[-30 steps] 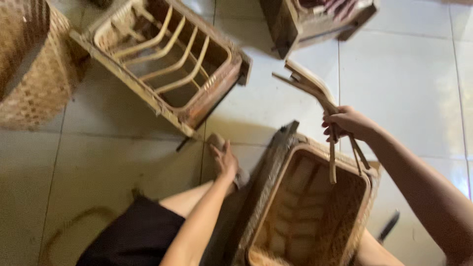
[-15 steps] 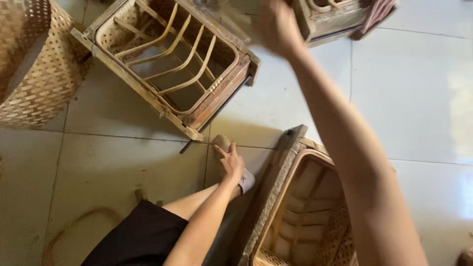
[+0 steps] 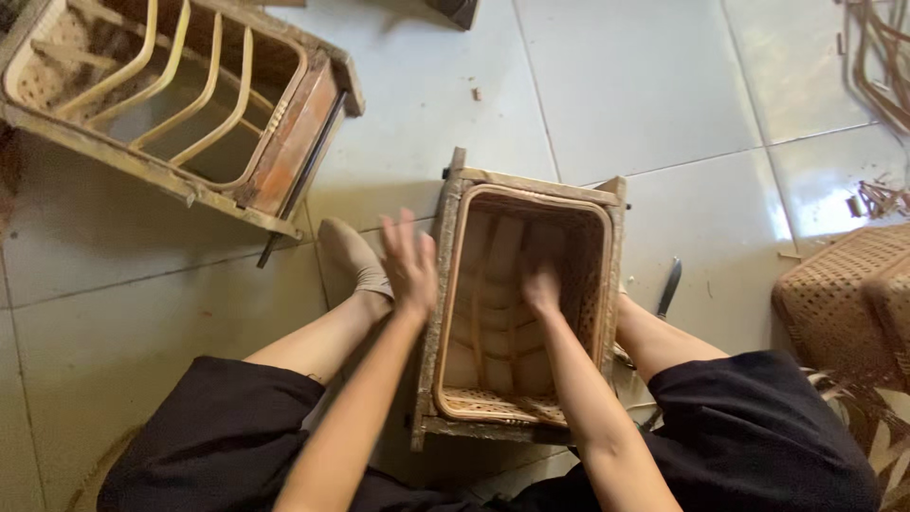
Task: The person inserts thin wooden strips into a rectangular woven basket frame held in a wooden jig. They use a hammer to tap the strips into place, then remove the strips and the jig to reveal the finished basket.
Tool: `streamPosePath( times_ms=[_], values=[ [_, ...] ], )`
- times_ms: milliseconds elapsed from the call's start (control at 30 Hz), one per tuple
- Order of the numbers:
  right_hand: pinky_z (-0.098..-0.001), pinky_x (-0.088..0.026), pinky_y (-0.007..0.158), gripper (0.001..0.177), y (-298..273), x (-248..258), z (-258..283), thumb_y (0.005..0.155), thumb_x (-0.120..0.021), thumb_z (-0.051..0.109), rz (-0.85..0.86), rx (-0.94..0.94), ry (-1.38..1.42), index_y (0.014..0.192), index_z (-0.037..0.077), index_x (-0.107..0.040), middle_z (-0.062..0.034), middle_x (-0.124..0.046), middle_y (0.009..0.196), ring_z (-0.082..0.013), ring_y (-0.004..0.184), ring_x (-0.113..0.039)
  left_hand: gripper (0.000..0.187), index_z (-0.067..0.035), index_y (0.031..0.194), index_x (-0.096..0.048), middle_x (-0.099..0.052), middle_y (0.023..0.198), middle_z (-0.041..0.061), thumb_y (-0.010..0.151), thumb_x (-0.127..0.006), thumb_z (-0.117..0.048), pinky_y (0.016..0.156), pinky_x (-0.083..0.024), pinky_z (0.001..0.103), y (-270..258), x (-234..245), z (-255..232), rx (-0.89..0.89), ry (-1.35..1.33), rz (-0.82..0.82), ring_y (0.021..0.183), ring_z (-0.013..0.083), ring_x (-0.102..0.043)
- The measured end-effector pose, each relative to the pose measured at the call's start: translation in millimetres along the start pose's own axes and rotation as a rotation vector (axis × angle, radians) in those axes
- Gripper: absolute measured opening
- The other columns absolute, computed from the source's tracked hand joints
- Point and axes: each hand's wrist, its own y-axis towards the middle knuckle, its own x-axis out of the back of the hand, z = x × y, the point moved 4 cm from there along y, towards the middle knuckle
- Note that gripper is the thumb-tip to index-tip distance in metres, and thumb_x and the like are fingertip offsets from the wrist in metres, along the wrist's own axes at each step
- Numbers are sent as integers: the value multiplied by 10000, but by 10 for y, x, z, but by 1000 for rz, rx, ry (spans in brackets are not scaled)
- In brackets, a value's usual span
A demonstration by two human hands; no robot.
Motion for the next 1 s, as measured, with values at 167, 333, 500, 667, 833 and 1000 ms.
streamPosePath(
  times_ms=[167, 333, 500, 667, 833, 1000],
  values=[
    [-419, -557, 667, 456, 22, -558, -82, 1104, -513, 385, 366, -286, 181, 1167, -50, -634, -235, -703, 974, -329, 807, -680, 836, -225, 1612, -221, -278, 1636, 233, 902, -659, -259, 942, -541, 538, -584, 85, -670, -155, 295, 262, 1330, 474, -495],
    [-425, -557, 672, 433, 114, -649, -12, 1092, -514, 368, 454, -357, 193, 1189, -41, -619, -236, -701, 991, -337, 819, -679, 844, -232, 1625, -249, -383, 1558, 223, 899, -677, -210, 912, -577, 501, -563, 125, -777, -216, 415, 138, 1260, 451, -572],
    [-432, -558, 677, 414, 131, -632, -45, 1079, -515, 350, 482, -392, 228, 1210, -32, -604, -237, -699, 1008, -344, 830, -678, 812, -240, 1609, -266, -416, 1527, 216, 907, -672, -262, 916, -564, 511, -557, 101, -789, -188, 430, 158, 1241, 437, -578],
    [-438, -558, 682, 400, 26, -744, -156, 1067, -516, 333, 511, -416, 229, 1231, -24, -589, -238, -697, 1025, -352, 842, -677, 780, -238, 1604, -282, -446, 1502, 218, 936, -675, -327, 918, -566, 505, -556, 66, -757, -220, 440, 109, 1223, 435, -591],
    [-444, -558, 687, 390, -48, -718, -168, 1054, -517, 315, 524, -435, 228, 1252, -15, -574, -239, -695, 1043, -359, 853, -676, 788, -235, 1589, -285, -449, 1499, 229, 922, -678, -377, 851, -580, 513, -551, 80, -763, -191, 486, 168, 1165, 446, -612],
    [-450, -558, 692, 385, -83, -753, -179, 1041, -518, 298, 520, -451, 233, 1273, -7, -560, -240, -693, 1060, -367, 865, -675, 794, -245, 1611, -261, -464, 1494, 242, 938, -652, -403, 839, -592, 513, -546, 70, -783, -207, 484, 158, 1175, 453, -623]
  ],
)
